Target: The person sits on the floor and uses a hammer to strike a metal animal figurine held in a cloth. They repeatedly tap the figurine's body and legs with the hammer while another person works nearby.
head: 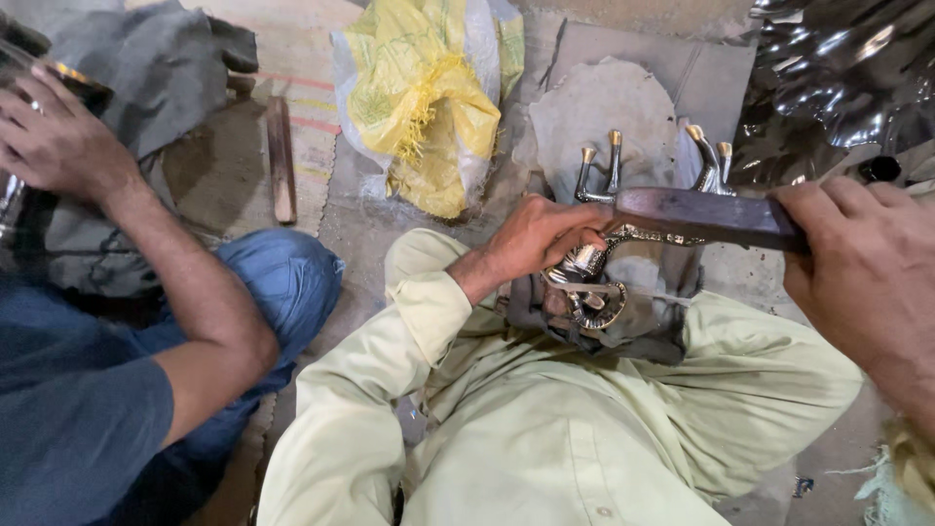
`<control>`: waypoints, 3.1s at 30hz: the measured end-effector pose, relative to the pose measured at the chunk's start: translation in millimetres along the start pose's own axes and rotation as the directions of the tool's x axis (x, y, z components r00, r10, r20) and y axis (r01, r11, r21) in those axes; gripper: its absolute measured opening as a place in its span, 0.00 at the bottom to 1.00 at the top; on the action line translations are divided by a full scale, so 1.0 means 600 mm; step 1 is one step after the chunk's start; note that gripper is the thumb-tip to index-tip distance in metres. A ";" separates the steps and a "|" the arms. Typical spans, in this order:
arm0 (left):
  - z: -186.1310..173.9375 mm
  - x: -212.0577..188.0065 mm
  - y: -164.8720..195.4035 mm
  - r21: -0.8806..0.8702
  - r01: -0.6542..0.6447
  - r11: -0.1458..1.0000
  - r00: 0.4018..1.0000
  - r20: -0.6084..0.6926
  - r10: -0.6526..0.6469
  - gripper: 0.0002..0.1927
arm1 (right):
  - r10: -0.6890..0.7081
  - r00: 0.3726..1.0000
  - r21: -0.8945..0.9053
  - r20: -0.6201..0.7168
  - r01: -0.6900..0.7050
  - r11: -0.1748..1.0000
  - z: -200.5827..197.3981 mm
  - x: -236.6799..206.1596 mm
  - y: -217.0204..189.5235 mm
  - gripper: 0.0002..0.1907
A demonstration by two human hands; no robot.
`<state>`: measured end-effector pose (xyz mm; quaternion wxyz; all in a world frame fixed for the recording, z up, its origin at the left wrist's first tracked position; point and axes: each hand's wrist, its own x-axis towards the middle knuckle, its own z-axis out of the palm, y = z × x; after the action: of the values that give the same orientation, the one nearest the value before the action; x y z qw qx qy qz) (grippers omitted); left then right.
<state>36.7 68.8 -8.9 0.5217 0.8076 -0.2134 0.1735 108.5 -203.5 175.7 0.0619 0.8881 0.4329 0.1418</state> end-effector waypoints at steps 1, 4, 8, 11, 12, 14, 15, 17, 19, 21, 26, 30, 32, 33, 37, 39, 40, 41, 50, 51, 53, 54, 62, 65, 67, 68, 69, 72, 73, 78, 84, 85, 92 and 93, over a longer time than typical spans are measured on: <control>0.000 0.001 -0.002 0.032 -0.021 0.999 1.000 -0.005 0.021 0.24 | 0.106 0.994 0.117 0.025 -0.108 0.987 0.003 -0.003 0.003 0.19; 0.002 -0.001 -0.004 0.057 -0.031 0.998 0.999 -0.025 0.032 0.23 | 0.187 0.980 0.253 0.066 -0.198 0.947 0.015 -0.013 0.012 0.15; 0.004 0.001 -0.006 0.029 -0.039 0.999 0.999 -0.022 0.040 0.23 | 0.125 0.992 0.216 0.001 -0.122 0.969 0.028 -0.025 0.024 0.14; 0.007 0.002 0.000 0.052 -0.001 0.999 0.999 -0.046 0.003 0.22 | 0.301 0.948 0.430 0.100 -0.314 0.846 0.030 -0.028 0.023 0.13; 0.005 0.002 0.002 0.061 0.020 0.998 0.999 -0.049 -0.017 0.22 | 0.280 0.955 0.389 0.102 -0.297 0.872 0.029 -0.026 0.023 0.14; 0.003 0.000 0.008 0.004 0.042 0.999 0.998 -0.052 -0.042 0.21 | 0.158 0.984 0.182 0.087 -0.172 0.968 0.023 -0.020 0.020 0.18; 0.001 0.000 0.011 -0.029 0.048 0.998 0.998 -0.047 -0.050 0.21 | 0.062 0.994 0.007 0.092 -0.063 0.998 0.018 -0.017 0.017 0.21; -0.003 0.002 0.015 -0.106 0.046 0.993 0.998 -0.048 -0.051 0.19 | 0.028 0.998 0.048 0.050 -0.031 0.998 0.005 -0.007 0.020 0.22; -0.003 0.002 0.019 -0.131 0.034 0.991 0.999 -0.032 -0.039 0.17 | 0.061 0.995 0.094 0.076 -0.068 0.993 -0.001 -0.001 0.014 0.22; -0.005 0.006 0.020 -0.096 -0.006 0.995 1.000 0.010 0.007 0.15 | 0.165 0.974 0.132 0.155 -0.186 0.974 0.000 0.001 0.009 0.20; -0.002 0.011 0.015 -0.040 0.002 0.999 0.999 0.044 0.000 0.19 | 0.233 0.973 0.325 0.004 -0.221 0.919 0.030 -0.026 0.009 0.16; 0.000 0.008 0.009 0.001 -0.014 1.000 0.999 0.031 0.014 0.22 | 0.492 0.869 0.800 0.060 -0.337 0.497 0.067 -0.049 0.013 0.15; 0.000 0.006 0.006 0.018 -0.036 0.999 0.998 0.049 0.035 0.23 | 0.502 0.863 0.804 0.046 -0.330 0.494 0.070 -0.055 0.019 0.12; 0.000 0.005 0.005 0.026 -0.046 0.999 0.997 0.057 0.045 0.23 | 0.426 0.905 0.684 0.005 -0.314 0.659 0.067 -0.055 0.021 0.12; -0.001 0.003 0.004 -0.029 -0.064 0.998 0.995 0.070 0.066 0.22 | 0.063 0.998 -0.027 0.016 -0.062 0.998 0.033 -0.044 0.021 0.21; -0.002 0.003 0.007 0.000 -0.044 0.999 0.997 0.057 0.043 0.23 | 0.057 0.998 0.020 0.029 -0.058 0.998 0.021 -0.029 0.008 0.20; -0.003 0.001 0.008 -0.015 -0.030 0.999 0.998 0.054 0.031 0.23 | 0.053 0.997 0.047 0.047 -0.055 0.997 0.015 -0.020 0.004 0.20; -0.003 0.000 0.010 -0.035 -0.027 0.999 0.998 0.060 0.029 0.22 | 0.062 0.996 0.068 0.063 -0.066 0.995 0.010 -0.013 0.000 0.20; -0.005 0.007 0.009 -0.017 -0.021 1.000 0.997 0.077 0.022 0.24 | 0.111 0.994 0.185 -0.017 -0.106 0.977 -0.003 -0.011 0.000 0.16; -0.005 0.006 0.009 -0.017 -0.018 1.000 0.997 0.074 0.019 0.24 | 0.108 0.994 0.191 -0.017 -0.102 0.976 0.001 -0.014 0.001 0.15; -0.005 0.005 0.009 0.039 -0.015 0.999 0.997 0.080 0.012 0.21 | 0.089 0.996 0.177 -0.016 -0.085 0.981 0.009 -0.017 0.003 0.16; -0.004 0.007 0.008 0.061 -0.019 0.998 0.996 0.085 0.014 0.20 | 0.074 0.997 0.155 -0.011 -0.072 0.985 0.010 -0.021 0.006 0.17; -0.005 0.008 0.003 0.002 -0.055 0.998 0.994 0.093 0.055 0.23 | 0.217 0.976 0.243 0.015 -0.214 0.946 0.012 -0.027 0.006 0.16; -0.004 0.005 0.004 -0.015 -0.052 0.999 0.996 0.078 0.053 0.22 | 0.114 0.993 0.152 -0.023 -0.109 0.982 0.011 -0.028 0.003 0.16; -0.004 0.008 0.002 -0.013 -0.056 0.998 0.993 0.101 0.057 0.22 | 0.136 0.990 0.156 -0.050 -0.126 0.980 0.010 -0.031 0.003 0.16; -0.004 0.007 0.003 0.003 -0.044 0.999 0.993 0.111 0.044 0.23 | 0.224 0.974 0.259 -0.035 -0.208 0.943 0.010 -0.032 0.003 0.16; -0.004 0.007 0.003 0.018 -0.026 0.999 0.993 0.117 0.024 0.23 | 0.304 0.953 0.359 -0.006 -0.281 0.890 0.010 -0.033 0.002 0.15; -0.004 0.008 0.003 -0.059 -0.050 0.997 0.994 0.090 0.055 0.22 | 0.149 0.989 0.141 -0.018 -0.145 0.979 0.011 -0.034 0.003 0.16; -0.004 0.008 0.002 -0.029 -0.054 0.998 0.994 0.095 0.056 0.22 | 0.173 0.985 0.158 -0.011 -0.169 0.973 0.010 -0.034 0.004 0.16; -0.002 0.007 0.003 -0.053 -0.032 0.998 0.996 0.079 0.037 0.22 | 0.099 0.992 0.006 0.076 -0.099 0.995 0.005 -0.036 0.002 0.19; -0.005 0.008 0.015 -0.010 0.009 1.000 0.998 0.060 -0.009 0.25 | 0.144 0.989 0.131 0.015 -0.144 0.981 0.007 -0.036 0.003 0.17; -0.008 0.007 0.018 -0.006 0.015 1.000 0.999 0.036 -0.015 0.23 | 0.070 0.998 0.058 -0.005 -0.070 0.996 0.012 -0.031 0.005 0.19; -0.006 0.004 0.027 -0.056 0.034 0.998 0.997 0.073 -0.030 0.18 | 0.276 0.886 0.043 0.374 -0.313 0.949 0.029 -0.027 0.013 0.21; -0.006 0.004 0.026 -0.004 0.021 1.000 0.996 0.085 -0.021 0.18 | 0.301 0.881 0.114 0.366 -0.363 0.925 0.034 -0.029 0.010 0.21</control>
<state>30.3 65.9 5.9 0.5158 0.8152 -0.2274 0.1330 108.9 -220.4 154.1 0.0308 0.9620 0.2675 -0.0452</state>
